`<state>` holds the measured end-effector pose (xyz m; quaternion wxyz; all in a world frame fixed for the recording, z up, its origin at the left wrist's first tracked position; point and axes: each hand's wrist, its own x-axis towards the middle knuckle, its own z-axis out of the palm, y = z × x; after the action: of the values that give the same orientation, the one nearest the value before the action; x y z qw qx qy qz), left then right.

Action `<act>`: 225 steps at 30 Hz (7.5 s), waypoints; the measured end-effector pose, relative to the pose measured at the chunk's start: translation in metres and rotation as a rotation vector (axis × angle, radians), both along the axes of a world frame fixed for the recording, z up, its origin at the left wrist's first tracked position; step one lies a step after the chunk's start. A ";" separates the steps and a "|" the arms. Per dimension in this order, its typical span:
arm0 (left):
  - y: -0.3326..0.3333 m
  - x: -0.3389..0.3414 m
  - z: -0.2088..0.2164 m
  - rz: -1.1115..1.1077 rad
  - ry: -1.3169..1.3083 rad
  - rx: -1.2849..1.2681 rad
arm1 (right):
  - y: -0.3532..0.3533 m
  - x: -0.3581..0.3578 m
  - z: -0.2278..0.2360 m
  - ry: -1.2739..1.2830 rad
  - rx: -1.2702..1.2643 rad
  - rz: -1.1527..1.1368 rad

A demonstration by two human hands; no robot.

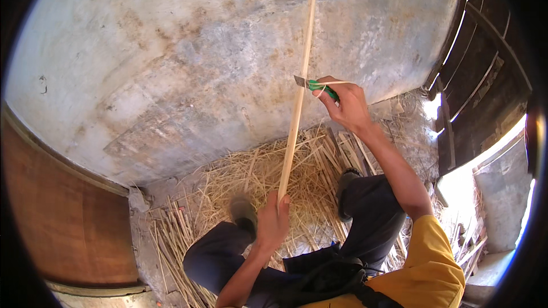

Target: The person shaves a thin bamboo stick using a small utility knife and then uses a large blade to continue thinning the wood.

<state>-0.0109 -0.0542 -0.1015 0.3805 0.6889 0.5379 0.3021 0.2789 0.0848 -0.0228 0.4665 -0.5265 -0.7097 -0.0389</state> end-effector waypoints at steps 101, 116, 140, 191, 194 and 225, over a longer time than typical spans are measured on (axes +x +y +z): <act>0.036 -0.008 0.010 -0.385 -0.194 -0.221 | -0.033 0.046 0.033 1.283 -0.168 0.372; 0.025 0.011 0.042 0.004 -0.240 0.064 | -0.055 0.003 0.005 0.695 -0.504 0.216; 0.015 0.004 0.038 -0.059 -0.522 -0.097 | -0.082 -0.060 -0.009 -0.259 -0.041 0.424; 0.012 0.001 0.041 -0.151 -0.889 -0.508 | -0.080 -0.060 -0.006 -0.226 0.039 0.429; 0.012 0.004 0.040 -0.158 -0.867 -0.479 | -0.083 -0.062 -0.005 -0.265 0.017 0.417; 0.013 0.005 0.048 -0.239 -0.891 -0.697 | -0.086 -0.061 -0.009 -0.166 -0.041 0.454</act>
<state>-0.0056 -0.0415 -0.0534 0.8064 0.3851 0.3119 0.3227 0.2180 -0.0013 -0.0319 0.3923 -0.3578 -0.8465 0.0382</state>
